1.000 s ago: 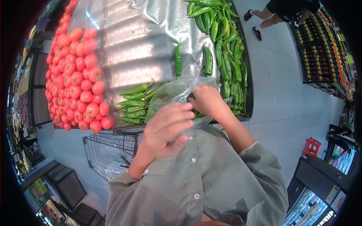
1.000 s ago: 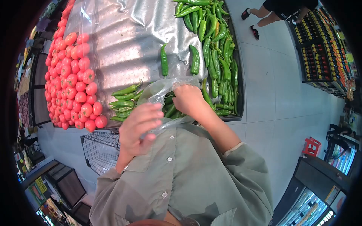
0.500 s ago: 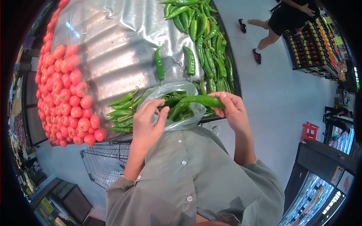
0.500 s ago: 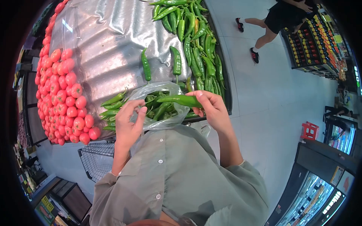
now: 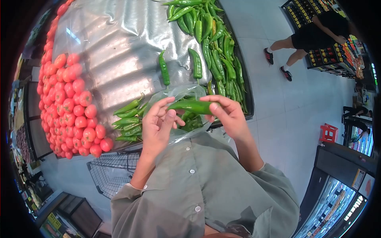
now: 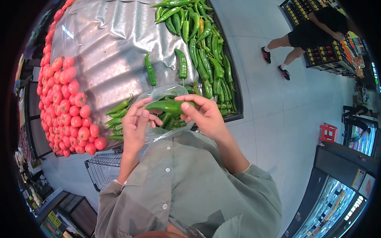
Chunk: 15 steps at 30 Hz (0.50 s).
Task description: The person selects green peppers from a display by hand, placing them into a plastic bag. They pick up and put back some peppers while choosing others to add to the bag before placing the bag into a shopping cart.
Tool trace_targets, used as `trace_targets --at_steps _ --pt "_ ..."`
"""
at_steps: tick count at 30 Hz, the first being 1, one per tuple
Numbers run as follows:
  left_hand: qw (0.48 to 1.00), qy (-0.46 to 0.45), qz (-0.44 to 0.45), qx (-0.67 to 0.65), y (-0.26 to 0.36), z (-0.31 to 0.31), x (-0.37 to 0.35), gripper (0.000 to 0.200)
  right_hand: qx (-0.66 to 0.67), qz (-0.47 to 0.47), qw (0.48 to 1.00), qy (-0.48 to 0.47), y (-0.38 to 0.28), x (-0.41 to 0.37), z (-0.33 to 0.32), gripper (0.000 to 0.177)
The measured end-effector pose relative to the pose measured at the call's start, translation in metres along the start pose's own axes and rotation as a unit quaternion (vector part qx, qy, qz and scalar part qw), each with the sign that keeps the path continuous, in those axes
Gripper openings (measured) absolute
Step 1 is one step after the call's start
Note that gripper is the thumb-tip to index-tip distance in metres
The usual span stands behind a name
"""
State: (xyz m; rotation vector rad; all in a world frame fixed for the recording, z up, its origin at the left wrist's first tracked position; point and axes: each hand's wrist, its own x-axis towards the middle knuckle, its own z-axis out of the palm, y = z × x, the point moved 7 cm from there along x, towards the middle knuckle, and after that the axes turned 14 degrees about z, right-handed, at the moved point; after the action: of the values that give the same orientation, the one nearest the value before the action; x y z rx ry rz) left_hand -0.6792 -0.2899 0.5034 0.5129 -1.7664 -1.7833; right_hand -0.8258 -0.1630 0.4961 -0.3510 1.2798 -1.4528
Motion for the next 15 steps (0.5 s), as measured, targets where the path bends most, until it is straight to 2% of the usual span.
trace_targets --at_steps 1,2,3,5,7,10,15 --pt "0.999 0.012 -0.008 -0.035 -0.002 0.0 0.0 0.04 -0.072 -0.09 0.993 0.022 -0.012 -0.004 0.008 0.027" --pt "0.997 0.024 -0.016 -0.07 -0.005 0.0 0.0 0.04 -0.134 -0.074 0.988 0.013 -0.009 -0.004 0.005 0.033" --pt "0.997 0.028 -0.016 -0.067 -0.007 -0.003 0.0 0.04 -0.134 -0.074 0.988 0.008 -0.01 -0.003 0.008 0.033" --pt "0.986 0.057 -0.053 -0.148 -0.016 -0.006 -0.003 0.033 -0.297 -0.184 0.936 0.032 -0.026 -0.008 0.023 0.039" --pt "0.981 0.072 -0.059 -0.169 -0.017 -0.01 -0.004 0.029 -0.298 -0.183 0.936 0.037 -0.024 -0.006 0.029 0.042" --pt "0.974 0.075 -0.051 -0.21 -0.022 -0.012 -0.008 0.027 -0.33 -0.243 0.909 0.071 -0.03 -0.006 0.035 0.039" --pt "0.969 0.096 -0.052 -0.22 -0.016 -0.01 -0.011 0.023 -0.389 -0.274 0.877 0.066 -0.029 -0.002 0.053 0.041"
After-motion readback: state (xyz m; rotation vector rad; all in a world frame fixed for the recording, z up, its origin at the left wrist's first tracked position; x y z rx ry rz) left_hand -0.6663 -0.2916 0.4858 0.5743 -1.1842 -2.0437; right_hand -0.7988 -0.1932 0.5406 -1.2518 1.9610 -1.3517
